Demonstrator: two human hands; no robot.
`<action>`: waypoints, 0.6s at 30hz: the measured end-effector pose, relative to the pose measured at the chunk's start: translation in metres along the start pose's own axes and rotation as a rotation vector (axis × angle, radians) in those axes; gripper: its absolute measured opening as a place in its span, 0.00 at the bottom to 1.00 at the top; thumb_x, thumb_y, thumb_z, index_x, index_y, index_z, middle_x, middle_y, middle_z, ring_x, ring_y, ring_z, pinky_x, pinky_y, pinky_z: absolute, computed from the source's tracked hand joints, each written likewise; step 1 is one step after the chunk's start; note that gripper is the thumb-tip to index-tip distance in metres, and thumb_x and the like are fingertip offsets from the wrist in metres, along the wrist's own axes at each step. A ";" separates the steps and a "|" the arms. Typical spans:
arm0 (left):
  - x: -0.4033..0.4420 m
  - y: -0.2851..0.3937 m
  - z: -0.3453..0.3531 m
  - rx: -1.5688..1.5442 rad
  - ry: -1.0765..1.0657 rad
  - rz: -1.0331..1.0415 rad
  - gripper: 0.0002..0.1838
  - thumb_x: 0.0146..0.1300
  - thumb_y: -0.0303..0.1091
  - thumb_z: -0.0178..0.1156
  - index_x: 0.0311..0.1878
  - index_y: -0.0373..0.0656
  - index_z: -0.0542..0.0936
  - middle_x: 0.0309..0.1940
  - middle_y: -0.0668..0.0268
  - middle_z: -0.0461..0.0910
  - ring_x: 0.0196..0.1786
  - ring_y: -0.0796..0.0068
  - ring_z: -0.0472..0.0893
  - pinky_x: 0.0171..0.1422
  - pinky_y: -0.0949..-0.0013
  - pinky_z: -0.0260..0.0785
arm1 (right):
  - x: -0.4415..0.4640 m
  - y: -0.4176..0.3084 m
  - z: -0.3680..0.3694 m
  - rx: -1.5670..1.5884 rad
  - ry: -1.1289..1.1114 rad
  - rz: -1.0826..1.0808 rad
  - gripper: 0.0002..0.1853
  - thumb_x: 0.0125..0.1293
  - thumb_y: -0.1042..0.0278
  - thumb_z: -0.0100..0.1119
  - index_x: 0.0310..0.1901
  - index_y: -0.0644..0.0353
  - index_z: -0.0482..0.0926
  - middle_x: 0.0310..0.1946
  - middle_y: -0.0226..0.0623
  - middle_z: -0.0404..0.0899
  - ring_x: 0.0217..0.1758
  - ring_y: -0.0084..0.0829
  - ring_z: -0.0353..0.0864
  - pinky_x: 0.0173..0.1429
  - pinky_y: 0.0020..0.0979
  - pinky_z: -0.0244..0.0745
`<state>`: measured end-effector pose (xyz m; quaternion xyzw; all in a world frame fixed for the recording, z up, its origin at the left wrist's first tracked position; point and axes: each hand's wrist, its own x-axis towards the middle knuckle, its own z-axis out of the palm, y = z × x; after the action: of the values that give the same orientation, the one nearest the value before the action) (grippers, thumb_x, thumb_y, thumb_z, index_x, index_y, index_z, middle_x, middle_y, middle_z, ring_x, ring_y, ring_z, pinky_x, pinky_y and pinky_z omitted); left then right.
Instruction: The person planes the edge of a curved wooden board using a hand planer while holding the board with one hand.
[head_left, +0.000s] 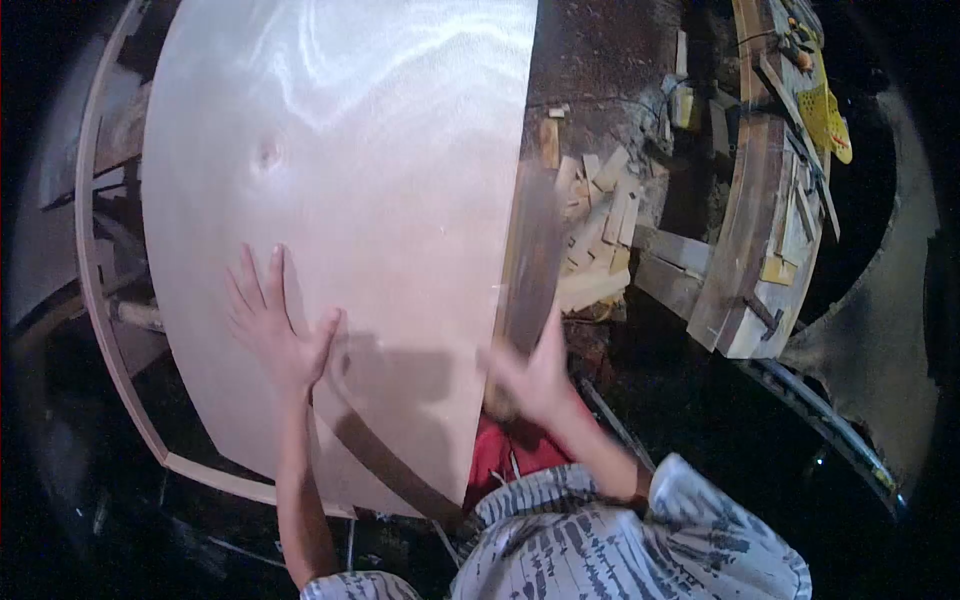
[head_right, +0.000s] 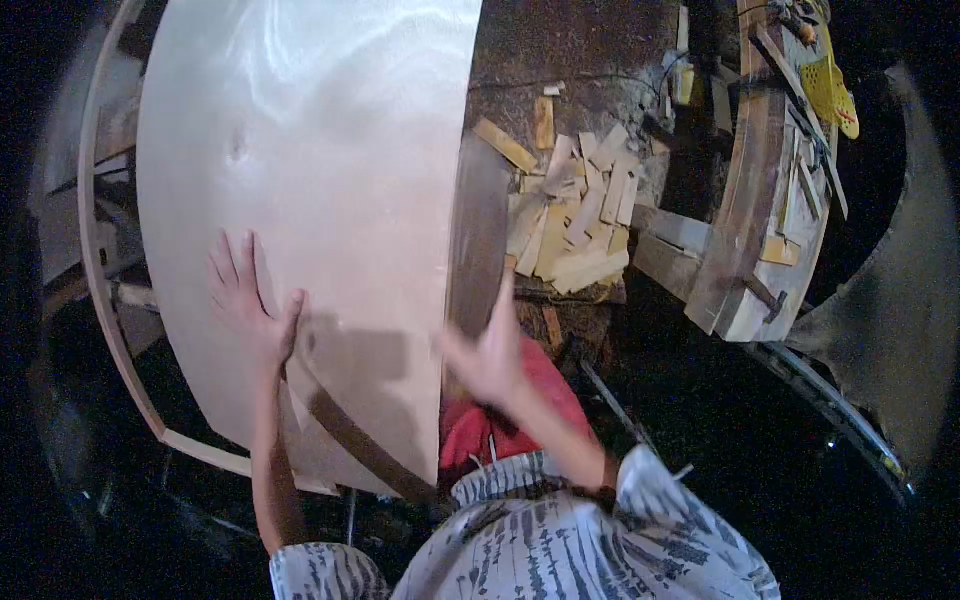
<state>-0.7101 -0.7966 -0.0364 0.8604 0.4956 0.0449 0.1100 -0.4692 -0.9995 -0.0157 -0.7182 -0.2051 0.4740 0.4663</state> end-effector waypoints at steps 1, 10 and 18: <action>-0.001 0.003 -0.002 0.015 0.016 -0.011 0.53 0.54 0.72 0.64 0.82 0.63 0.64 0.85 0.59 0.51 0.84 0.36 0.49 0.78 0.25 0.42 | -0.052 0.009 0.012 0.064 0.005 0.051 0.55 0.63 0.74 0.69 0.81 0.69 0.39 0.75 0.49 0.62 0.76 0.42 0.65 0.81 0.45 0.57; -0.004 -0.001 0.003 0.044 0.074 -0.010 0.51 0.53 0.66 0.67 0.81 0.64 0.65 0.85 0.63 0.54 0.83 0.38 0.52 0.77 0.30 0.46 | 0.120 -0.089 -0.015 -0.061 0.088 -0.251 0.48 0.61 0.69 0.68 0.77 0.71 0.49 0.65 0.53 0.72 0.65 0.41 0.76 0.72 0.41 0.71; -0.001 -0.001 -0.001 0.052 0.078 -0.015 0.51 0.53 0.69 0.67 0.80 0.63 0.66 0.84 0.63 0.55 0.82 0.39 0.53 0.77 0.31 0.47 | -0.047 0.021 0.014 0.060 -0.041 -0.074 0.53 0.60 0.71 0.71 0.80 0.69 0.45 0.75 0.49 0.61 0.78 0.41 0.62 0.82 0.44 0.54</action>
<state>-0.7116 -0.7974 -0.0354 0.8569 0.5068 0.0648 0.0688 -0.5061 -1.0375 -0.0124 -0.6860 -0.2266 0.4769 0.5006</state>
